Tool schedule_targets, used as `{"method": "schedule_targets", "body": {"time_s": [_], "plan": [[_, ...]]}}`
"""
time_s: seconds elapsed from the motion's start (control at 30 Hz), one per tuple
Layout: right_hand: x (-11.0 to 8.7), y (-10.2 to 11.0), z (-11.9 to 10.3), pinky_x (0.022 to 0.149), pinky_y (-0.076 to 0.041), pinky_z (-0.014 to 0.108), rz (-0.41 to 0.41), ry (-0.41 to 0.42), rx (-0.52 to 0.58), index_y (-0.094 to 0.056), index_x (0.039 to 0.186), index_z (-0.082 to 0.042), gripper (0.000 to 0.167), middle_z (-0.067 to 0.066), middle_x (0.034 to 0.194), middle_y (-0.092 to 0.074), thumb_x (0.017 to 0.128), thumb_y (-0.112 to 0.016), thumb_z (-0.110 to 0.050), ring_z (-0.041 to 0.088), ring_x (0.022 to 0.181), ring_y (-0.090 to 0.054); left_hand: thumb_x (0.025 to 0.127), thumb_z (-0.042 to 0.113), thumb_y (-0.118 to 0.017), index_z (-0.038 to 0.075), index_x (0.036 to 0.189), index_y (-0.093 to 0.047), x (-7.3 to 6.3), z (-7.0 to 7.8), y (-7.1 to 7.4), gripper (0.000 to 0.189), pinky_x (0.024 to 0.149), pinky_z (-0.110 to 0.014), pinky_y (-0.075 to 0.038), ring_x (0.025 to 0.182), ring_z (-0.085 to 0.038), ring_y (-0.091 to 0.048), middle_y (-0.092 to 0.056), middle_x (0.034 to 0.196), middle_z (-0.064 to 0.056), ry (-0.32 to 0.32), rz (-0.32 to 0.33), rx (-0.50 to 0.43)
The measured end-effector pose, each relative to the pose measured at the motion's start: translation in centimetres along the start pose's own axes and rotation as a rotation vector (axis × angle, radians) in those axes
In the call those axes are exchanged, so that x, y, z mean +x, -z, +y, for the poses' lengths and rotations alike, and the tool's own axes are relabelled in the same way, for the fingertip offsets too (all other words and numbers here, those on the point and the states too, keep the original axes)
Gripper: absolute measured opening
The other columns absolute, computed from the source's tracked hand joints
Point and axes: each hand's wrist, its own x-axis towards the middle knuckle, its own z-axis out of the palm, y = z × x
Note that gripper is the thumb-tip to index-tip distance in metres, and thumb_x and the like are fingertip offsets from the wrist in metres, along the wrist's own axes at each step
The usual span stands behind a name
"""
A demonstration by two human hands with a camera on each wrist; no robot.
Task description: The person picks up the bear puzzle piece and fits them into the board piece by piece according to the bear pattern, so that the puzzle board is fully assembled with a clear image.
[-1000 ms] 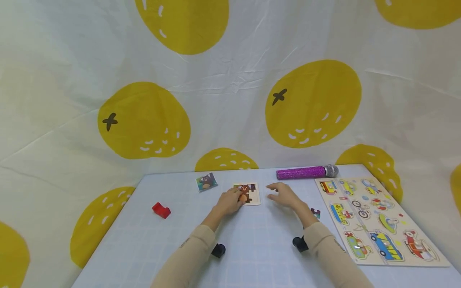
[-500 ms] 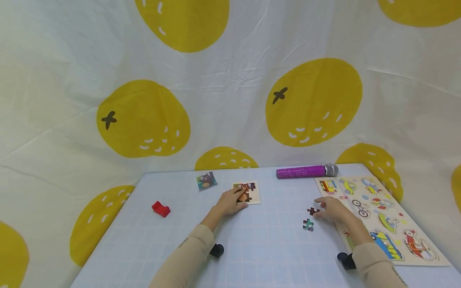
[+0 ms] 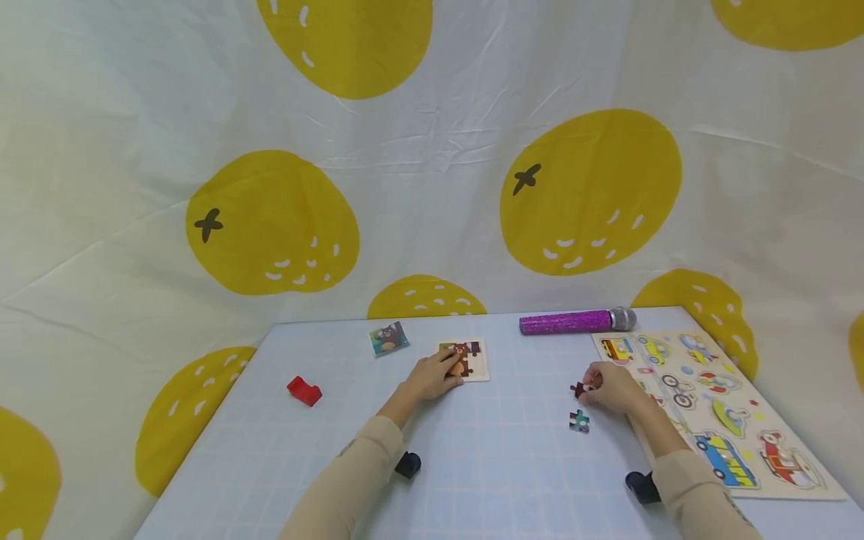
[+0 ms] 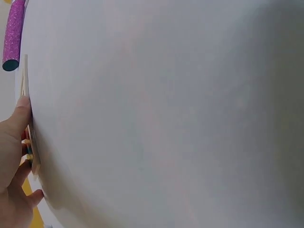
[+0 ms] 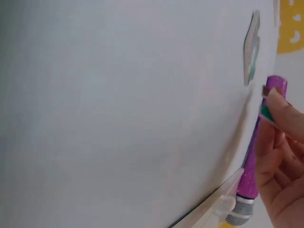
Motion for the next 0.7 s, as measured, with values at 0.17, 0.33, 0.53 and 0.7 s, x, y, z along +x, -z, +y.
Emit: {"method": "schedule_targets", "body": {"time_s": [0.17,0.33,0.53,0.7], "plan": [[1.2,0.4,-3.1,0.068,-0.056,0.026,0.085,0.086,0.388,-0.053,0.115,0.012,0.033,0.022,0.094,-0.066,0.091,-0.062,-0.010,0.018,0.075,-0.066,0.094,0.049,-0.050,0.015,0.144,-0.041,0.0,-0.1,0.2,0.060,0.106,-0.043,-0.034,0.137,-0.018,-0.032,-0.034,0.150,-0.003,0.006,-0.010,0.002],[2.2,1.1,-7.1,0.074,-0.054,0.021,0.146,0.209,0.587,-0.047,0.126,0.012,0.042,0.012,0.095,-0.070,0.094,-0.058,-0.012,0.013,0.079,-0.070,0.094,0.048,-0.049,0.016,0.144,-0.040,0.1,0.0,0.0,0.060,0.107,-0.044,-0.032,0.138,-0.018,-0.030,-0.033,0.150,-0.003,0.008,-0.015,-0.018],[2.6,1.7,-11.6,0.076,-0.051,0.015,0.281,0.246,0.684,-0.048,0.137,-0.004,0.050,-0.009,0.087,-0.066,0.091,-0.063,-0.015,0.008,0.078,-0.069,0.094,0.050,-0.048,0.017,0.145,-0.039,0.2,0.1,-0.3,0.061,0.108,-0.044,-0.031,0.139,-0.018,-0.029,-0.032,0.151,-0.003,0.014,-0.014,-0.009],[2.8,2.0,-14.2,0.074,-0.051,0.014,0.359,0.344,0.697,-0.052,0.135,-0.009,0.044,-0.008,0.088,-0.064,0.092,-0.061,-0.010,0.004,0.078,-0.067,0.094,0.049,-0.047,0.017,0.145,-0.038,0.1,0.2,-0.4,0.061,0.108,-0.045,-0.030,0.139,-0.018,-0.029,-0.032,0.151,-0.002,0.015,-0.008,-0.011]]}}
